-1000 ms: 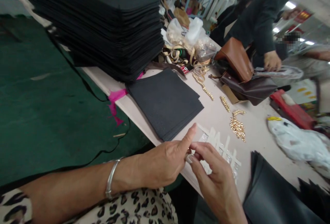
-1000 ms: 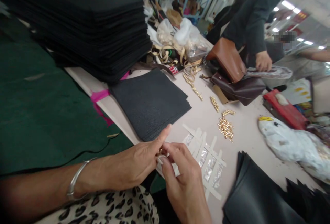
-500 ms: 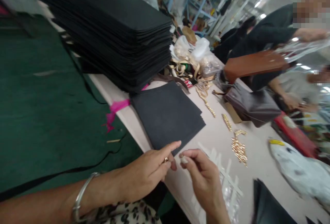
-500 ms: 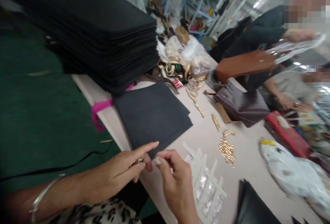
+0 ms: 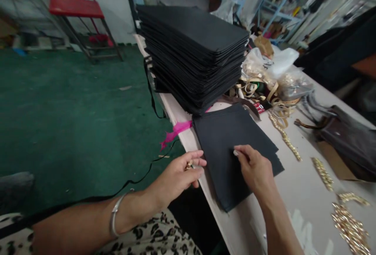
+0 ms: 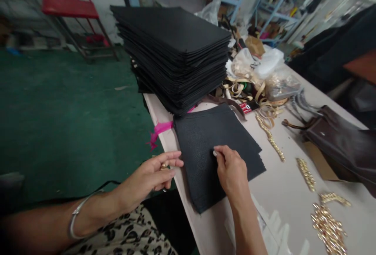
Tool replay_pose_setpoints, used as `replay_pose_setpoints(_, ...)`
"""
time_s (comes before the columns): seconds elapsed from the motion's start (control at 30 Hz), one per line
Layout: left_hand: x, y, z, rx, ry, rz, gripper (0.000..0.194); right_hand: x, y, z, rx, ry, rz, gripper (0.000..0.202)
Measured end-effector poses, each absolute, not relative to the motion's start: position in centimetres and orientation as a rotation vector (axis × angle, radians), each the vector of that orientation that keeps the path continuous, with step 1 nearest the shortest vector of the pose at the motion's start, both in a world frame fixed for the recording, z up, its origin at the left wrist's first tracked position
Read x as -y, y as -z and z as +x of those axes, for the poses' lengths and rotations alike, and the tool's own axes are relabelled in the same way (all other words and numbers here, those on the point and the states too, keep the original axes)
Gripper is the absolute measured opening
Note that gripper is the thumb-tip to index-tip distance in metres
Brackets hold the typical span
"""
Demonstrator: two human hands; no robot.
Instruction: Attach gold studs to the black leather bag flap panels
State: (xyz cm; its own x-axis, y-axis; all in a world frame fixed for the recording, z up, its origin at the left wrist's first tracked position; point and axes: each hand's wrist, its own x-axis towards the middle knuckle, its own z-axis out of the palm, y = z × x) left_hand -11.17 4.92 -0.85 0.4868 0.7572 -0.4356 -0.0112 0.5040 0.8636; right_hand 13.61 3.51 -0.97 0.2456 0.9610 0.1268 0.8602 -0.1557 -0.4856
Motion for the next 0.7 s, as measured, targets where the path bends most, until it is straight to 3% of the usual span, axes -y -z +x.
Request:
replay_pose_setpoints(0.23,-6.2,0.1,-10.7,-0.893,-0.554,0.951,0.048,0.6,1.6,13.3,1.563,-0.485,-2.026,0.025)
replay_pose_setpoints(0.37,-6.8,0.2,-9.1,-0.866,-0.44,0.935,0.032,1.6,1.4,12.9,1.4,-0.652,-2.032,0.027)
replay_pose_setpoints(0.7,-7.6,1.2,-6.8,-1.018,-0.338,0.741,0.035,-1.3,1.0,12.7,1.019,-1.042,-1.852,0.038)
